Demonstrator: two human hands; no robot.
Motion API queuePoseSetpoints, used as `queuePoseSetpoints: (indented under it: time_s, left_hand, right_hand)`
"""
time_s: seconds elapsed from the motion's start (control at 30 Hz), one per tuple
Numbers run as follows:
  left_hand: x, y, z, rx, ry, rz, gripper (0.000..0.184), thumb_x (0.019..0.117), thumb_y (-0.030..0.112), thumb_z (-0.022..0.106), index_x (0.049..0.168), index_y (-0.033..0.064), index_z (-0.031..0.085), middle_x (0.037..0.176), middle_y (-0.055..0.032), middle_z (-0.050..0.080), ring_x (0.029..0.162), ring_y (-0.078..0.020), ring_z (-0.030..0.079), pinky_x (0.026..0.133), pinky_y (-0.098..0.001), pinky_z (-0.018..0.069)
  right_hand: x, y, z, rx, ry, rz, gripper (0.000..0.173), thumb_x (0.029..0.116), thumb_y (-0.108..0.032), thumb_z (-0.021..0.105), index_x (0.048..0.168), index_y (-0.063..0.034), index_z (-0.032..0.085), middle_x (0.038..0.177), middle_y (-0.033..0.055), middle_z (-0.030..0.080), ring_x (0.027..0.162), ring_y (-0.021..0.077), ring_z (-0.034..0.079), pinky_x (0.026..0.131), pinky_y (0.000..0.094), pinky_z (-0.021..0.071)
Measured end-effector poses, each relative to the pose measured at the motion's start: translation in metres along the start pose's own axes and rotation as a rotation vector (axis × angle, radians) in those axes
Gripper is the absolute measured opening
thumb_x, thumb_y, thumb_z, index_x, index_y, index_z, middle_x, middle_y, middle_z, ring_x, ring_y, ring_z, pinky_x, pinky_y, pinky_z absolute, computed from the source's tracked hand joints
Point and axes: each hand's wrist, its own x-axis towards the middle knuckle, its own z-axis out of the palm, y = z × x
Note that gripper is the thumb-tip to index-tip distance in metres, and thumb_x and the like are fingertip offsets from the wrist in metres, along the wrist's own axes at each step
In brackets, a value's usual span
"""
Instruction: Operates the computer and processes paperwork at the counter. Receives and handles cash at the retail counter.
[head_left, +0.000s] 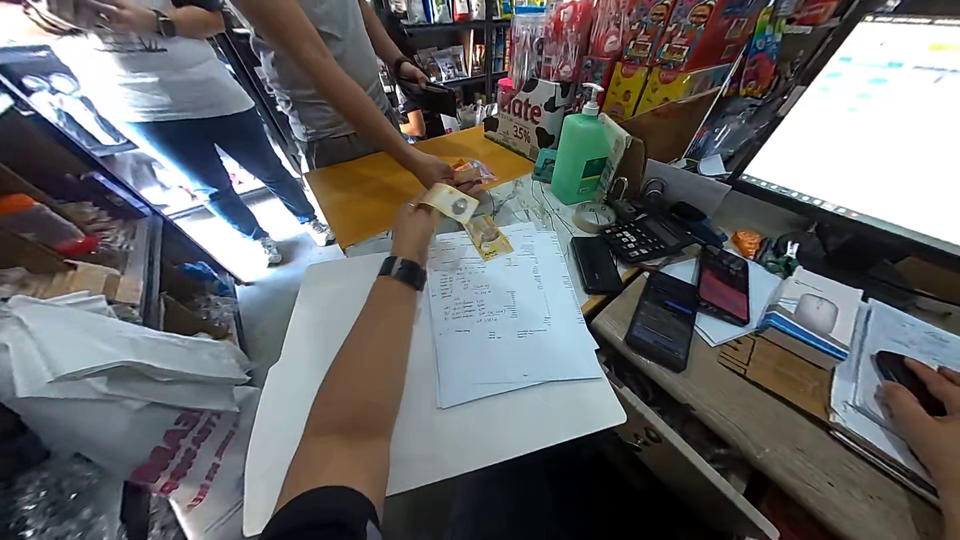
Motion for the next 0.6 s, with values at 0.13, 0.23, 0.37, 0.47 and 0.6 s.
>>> queuePoseSetpoints:
  time_s: [0.13,0.23,0.37,0.47,0.6]
  left_hand:
    - [-0.041,0.018,-0.013,-0.399,-0.065,-0.163,0.023,0.1082,0.02,0.045,0.128,0.0091,0.052,0.106,-0.0022,0.066,0.089,-0.0095,0.066,0.08,-0.0307,0.0579]
    - [-0.08,0.003,-0.01,-0.055,-0.435,-0.304,0.029,0.1049,0.014,0.053,0.132,0.0042,0.052,0.096,-0.006,0.066,0.077,-0.009,0.065,0.071,-0.0278,0.0569]
    - [-0.089,0.005,-0.004,0.622,-0.647,-0.232,0.085,0.0959,0.024,0.072,0.16,0.0041,0.02,0.107,-0.0232,0.069,0.09,-0.0281,0.067,0.086,-0.0451,0.0542]
    - [-0.063,0.024,-0.002,0.919,-0.458,0.08,0.085,0.0952,0.038,0.072,0.158,0.0005,0.029,0.12,-0.0301,0.067,0.108,-0.0495,0.065,0.094,-0.0688,0.0466]
    - [-0.034,0.053,0.045,0.964,-0.375,0.47,0.048,0.0993,0.023,0.066,0.141,0.0,0.057,0.135,-0.0276,0.06,0.129,-0.0461,0.054,0.11,-0.0632,0.0376]
  right_hand:
    - [-0.001,-0.003,-0.001,0.017,0.002,0.005,0.049,0.0979,-0.018,0.057,0.141,0.0048,0.057,0.151,0.0386,0.041,0.142,0.0529,0.04,0.116,0.0625,0.0307]
    - [-0.001,-0.005,-0.003,0.022,0.003,-0.022,0.049,0.0991,-0.017,0.056,0.141,0.0077,0.056,0.15,0.0409,0.04,0.142,0.0557,0.038,0.116,0.0651,0.0296]
    - [-0.002,-0.005,-0.002,0.009,0.016,-0.031,0.05,0.0985,-0.02,0.056,0.141,0.0063,0.057,0.15,0.0404,0.041,0.14,0.056,0.04,0.114,0.066,0.0308]
    - [-0.002,-0.007,-0.001,0.003,0.022,-0.023,0.05,0.0981,-0.022,0.055,0.14,0.0055,0.058,0.15,0.039,0.042,0.14,0.0556,0.041,0.113,0.0668,0.0309]
    - [-0.001,-0.008,-0.001,-0.001,0.032,-0.018,0.051,0.0974,-0.023,0.055,0.14,0.0043,0.058,0.149,0.0387,0.043,0.139,0.0563,0.041,0.112,0.068,0.0309]
